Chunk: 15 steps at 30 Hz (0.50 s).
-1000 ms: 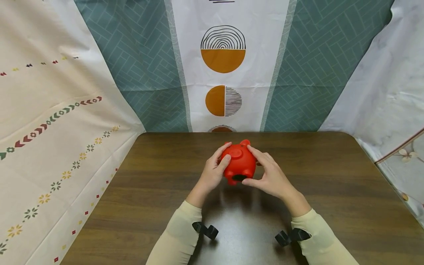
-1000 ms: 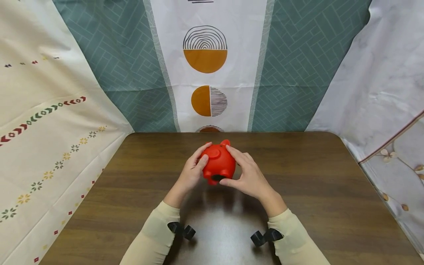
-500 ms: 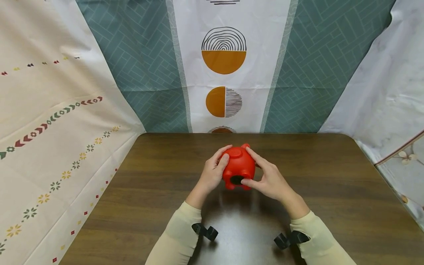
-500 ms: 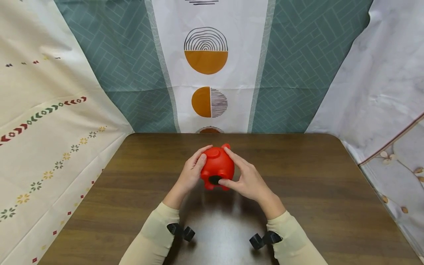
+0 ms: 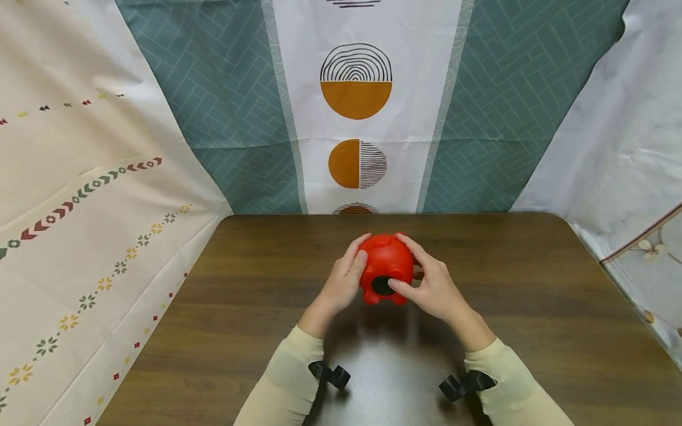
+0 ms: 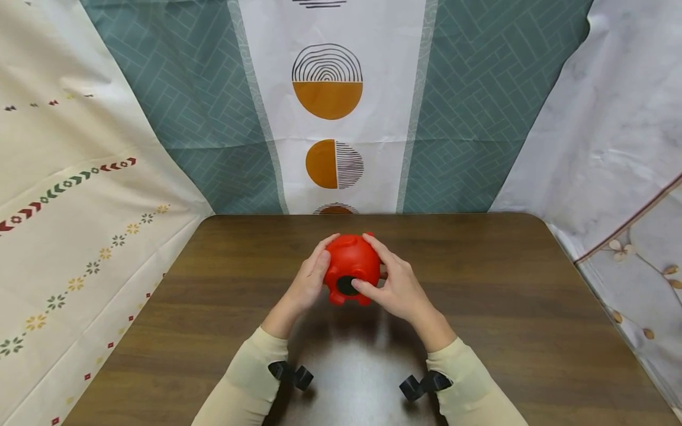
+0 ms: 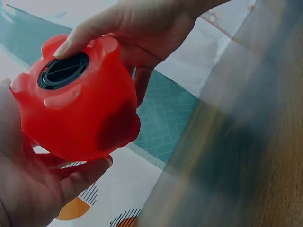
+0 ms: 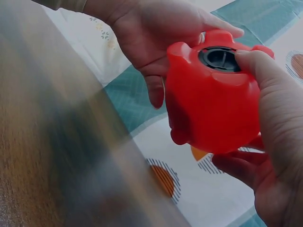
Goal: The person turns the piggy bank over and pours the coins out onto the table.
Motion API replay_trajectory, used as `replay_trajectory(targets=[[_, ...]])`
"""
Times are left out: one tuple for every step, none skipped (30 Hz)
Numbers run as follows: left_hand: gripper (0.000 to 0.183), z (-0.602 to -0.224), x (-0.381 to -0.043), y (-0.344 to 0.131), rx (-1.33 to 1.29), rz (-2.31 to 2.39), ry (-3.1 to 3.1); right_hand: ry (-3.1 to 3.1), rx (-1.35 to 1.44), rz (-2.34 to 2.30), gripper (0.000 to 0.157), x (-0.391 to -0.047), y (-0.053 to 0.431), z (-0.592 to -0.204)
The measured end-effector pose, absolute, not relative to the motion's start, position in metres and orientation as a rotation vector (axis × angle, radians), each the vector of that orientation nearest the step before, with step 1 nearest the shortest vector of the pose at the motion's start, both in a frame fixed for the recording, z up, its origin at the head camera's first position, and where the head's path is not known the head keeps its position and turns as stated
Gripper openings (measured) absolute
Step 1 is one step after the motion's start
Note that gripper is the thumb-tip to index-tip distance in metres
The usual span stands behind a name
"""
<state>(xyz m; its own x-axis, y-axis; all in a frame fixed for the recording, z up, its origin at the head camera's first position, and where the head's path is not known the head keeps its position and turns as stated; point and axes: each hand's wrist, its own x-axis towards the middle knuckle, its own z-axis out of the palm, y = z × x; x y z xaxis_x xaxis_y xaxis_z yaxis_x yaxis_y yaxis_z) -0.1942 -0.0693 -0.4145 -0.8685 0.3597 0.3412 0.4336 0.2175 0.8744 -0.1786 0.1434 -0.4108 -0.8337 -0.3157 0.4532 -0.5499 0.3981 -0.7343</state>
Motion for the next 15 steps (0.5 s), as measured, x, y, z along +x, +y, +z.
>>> replay_trajectory(targets=[[0.048,-0.4145,-0.1941,-0.0697,-0.793,-1.758,-2.404,-2.414,0.743,1.426,0.079,-0.1796,0.1436,-0.4122],[0.049,-0.4145,-0.1942,-0.0701,-0.799,-1.745,-2.407,-2.413,0.726,1.439,0.078,-0.1806,0.1440,-0.4137],[0.050,-0.4146,-0.1943,-0.0703,-0.801,-1.716,-2.408,-2.410,0.712,1.447,0.077,-0.1817,0.1444,-0.4152],[0.051,-0.4148,-0.1948,-0.0706,-0.798,-1.676,-2.411,-2.405,0.699,1.453,0.077,-0.1828,0.1448,-0.4165],[0.052,-0.4151,-0.1954,-0.0708,-0.795,-1.634,-2.410,-2.399,0.687,1.457,0.076,-0.1840,0.1452,-0.4177],[0.053,-0.4152,-0.1958,-0.0711,-0.793,-1.590,-2.406,-2.392,0.673,1.459,0.076,-0.1847,0.1456,-0.4185],[0.053,-0.4152,-0.1962,-0.0713,-0.788,-1.545,-2.402,-2.386,0.658,1.456,0.075,-0.1854,0.1459,-0.4191],[0.054,-0.4155,-0.1967,-0.0713,-0.784,-1.500,-2.398,-2.380,0.647,1.455,0.075,-0.1858,0.1463,-0.4195],[0.054,-0.4157,-0.1970,-0.0714,-0.783,-1.467,-2.393,-2.376,0.634,1.461,0.074,-0.1860,0.1467,-0.4197],[0.055,-0.4162,-0.1975,-0.0713,-0.790,-1.437,-2.388,-2.373,0.620,1.466,0.074,-0.1862,0.1472,-0.4197],[0.057,-0.4164,-0.1976,-0.0712,-0.803,-1.414,-2.381,-2.371,0.607,1.476,0.074,-0.1863,0.1478,-0.4195],[0.058,-0.4161,-0.1973,-0.0710,-0.820,-1.395,-2.375,-2.369,0.598,1.483,0.074,-0.1863,0.1484,-0.4192],[0.060,-0.4158,-0.1970,-0.0707,-0.840,-1.382,-2.369,-2.370,0.590,1.492,0.073,-0.1865,0.1491,-0.4191],[0.061,-0.4150,-0.1964,-0.0702,-0.863,-1.368,-2.362,-2.369,0.584,1.506,0.073,-0.1865,0.1498,-0.4186],[0.064,-0.4140,-0.1958,-0.0698,-0.890,-1.356,-2.352,-2.373,0.580,1.510,0.073,-0.1839,0.1493,-0.4138]])
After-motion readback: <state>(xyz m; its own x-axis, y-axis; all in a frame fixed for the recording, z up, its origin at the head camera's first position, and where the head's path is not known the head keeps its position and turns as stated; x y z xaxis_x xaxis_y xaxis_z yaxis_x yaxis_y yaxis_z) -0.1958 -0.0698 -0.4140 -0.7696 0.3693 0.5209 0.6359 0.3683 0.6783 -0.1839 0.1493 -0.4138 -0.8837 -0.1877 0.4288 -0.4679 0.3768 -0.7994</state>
